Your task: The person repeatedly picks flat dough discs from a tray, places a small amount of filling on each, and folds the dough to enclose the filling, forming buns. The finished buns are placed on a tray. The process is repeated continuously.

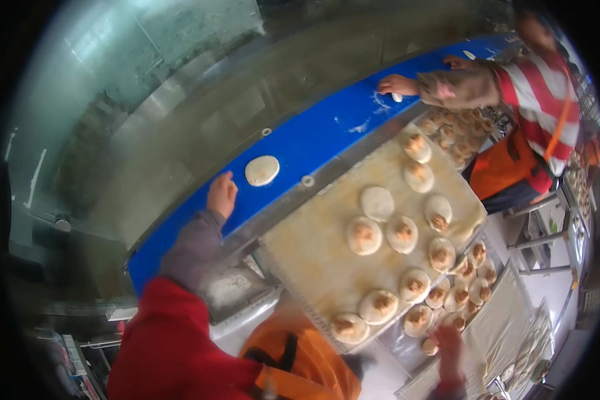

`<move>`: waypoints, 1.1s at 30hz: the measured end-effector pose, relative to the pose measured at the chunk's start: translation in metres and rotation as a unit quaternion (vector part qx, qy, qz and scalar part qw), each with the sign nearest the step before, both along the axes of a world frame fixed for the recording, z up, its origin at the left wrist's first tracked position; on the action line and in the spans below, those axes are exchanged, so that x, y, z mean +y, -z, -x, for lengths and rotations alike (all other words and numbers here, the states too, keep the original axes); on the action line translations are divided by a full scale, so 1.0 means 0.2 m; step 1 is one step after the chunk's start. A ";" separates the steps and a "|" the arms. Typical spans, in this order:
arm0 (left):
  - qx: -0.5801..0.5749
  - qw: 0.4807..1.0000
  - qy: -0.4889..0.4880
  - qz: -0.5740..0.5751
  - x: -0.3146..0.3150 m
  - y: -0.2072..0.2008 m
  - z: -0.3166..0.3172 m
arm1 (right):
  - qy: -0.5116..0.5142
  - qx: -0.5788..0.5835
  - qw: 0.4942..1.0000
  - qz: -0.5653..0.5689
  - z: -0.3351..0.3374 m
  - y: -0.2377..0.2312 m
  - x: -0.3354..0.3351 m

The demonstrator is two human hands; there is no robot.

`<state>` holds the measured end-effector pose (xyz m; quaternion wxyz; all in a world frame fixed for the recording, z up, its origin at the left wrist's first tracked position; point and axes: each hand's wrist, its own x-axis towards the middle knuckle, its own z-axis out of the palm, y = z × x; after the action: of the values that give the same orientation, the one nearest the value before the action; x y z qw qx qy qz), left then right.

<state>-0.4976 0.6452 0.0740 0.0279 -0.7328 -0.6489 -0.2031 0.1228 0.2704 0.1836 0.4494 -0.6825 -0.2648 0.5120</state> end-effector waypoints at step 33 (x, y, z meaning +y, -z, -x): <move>-0.417 0.832 0.301 0.210 -1.13 -0.55 -0.85 | -0.204 0.088 0.970 0.095 1.24 0.02 0.60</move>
<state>-0.3278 0.4195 0.1848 -0.4624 -0.7256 -0.3734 -0.3468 -0.1246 0.3907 0.1790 0.2907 -0.6056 -0.3078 0.6738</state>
